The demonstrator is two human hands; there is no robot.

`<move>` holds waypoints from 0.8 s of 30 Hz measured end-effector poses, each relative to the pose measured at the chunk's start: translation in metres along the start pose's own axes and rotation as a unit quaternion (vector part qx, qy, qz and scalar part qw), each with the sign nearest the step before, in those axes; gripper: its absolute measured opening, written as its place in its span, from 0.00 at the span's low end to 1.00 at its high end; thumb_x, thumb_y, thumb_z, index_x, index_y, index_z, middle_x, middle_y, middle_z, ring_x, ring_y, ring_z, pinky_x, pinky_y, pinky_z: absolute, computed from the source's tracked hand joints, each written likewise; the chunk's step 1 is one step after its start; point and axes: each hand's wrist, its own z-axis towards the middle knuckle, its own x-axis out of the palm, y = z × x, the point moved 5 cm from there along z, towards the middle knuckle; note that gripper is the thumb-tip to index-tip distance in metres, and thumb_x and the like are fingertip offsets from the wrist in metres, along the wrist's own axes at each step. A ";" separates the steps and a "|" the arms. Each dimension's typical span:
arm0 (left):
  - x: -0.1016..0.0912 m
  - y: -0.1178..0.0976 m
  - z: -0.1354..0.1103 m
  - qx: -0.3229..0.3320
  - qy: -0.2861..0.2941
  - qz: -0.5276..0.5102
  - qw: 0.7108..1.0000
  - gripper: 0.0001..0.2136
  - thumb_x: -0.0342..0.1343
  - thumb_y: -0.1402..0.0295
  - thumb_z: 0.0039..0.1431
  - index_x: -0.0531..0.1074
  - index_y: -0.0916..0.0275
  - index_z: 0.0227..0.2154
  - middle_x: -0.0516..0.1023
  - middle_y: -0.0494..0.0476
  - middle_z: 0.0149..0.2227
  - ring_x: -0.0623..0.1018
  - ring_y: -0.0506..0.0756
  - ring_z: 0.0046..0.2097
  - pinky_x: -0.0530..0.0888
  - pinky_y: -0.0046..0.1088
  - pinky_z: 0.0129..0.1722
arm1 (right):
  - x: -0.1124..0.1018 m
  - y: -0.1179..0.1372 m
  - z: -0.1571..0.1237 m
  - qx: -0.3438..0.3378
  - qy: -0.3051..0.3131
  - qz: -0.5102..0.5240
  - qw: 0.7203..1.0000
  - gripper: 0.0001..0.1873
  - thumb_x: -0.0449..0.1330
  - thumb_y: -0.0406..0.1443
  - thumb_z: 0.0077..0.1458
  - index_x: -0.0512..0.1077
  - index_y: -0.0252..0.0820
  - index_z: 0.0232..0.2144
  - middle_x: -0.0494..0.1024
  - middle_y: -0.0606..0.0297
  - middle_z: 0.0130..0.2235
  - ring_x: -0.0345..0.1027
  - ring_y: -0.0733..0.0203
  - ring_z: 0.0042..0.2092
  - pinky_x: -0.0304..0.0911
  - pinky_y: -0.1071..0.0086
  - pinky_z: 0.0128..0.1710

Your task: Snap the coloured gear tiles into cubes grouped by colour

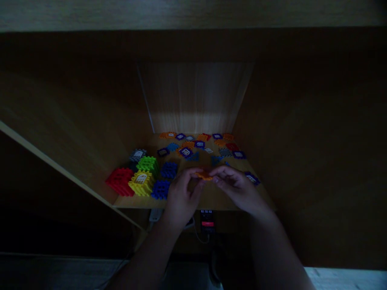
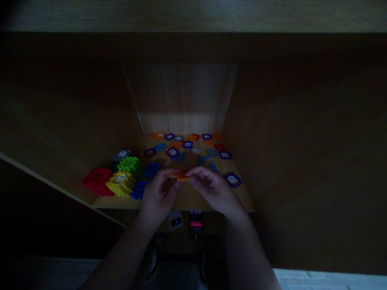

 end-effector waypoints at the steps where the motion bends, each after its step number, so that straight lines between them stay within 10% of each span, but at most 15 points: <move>1: 0.000 -0.001 0.000 -0.001 0.001 -0.010 1.000 0.09 0.63 0.72 0.69 0.76 0.56 0.50 0.86 0.54 0.44 0.85 0.54 0.45 0.82 0.32 0.49 | -0.001 0.000 0.000 0.002 0.001 -0.006 1.000 0.10 0.67 0.46 0.68 0.81 0.49 0.44 0.86 0.63 0.44 0.81 0.57 0.48 0.75 0.64 0.51; 24: 0.000 -0.002 -0.002 0.008 -0.014 0.004 1.000 0.10 0.64 0.71 0.68 0.79 0.54 0.49 0.87 0.52 0.42 0.86 0.53 0.41 0.82 0.29 0.45 | 0.001 -0.005 0.001 0.002 -0.024 0.013 1.000 0.10 0.70 0.46 0.63 0.79 0.50 0.42 0.85 0.64 0.43 0.80 0.56 0.47 0.76 0.62 0.50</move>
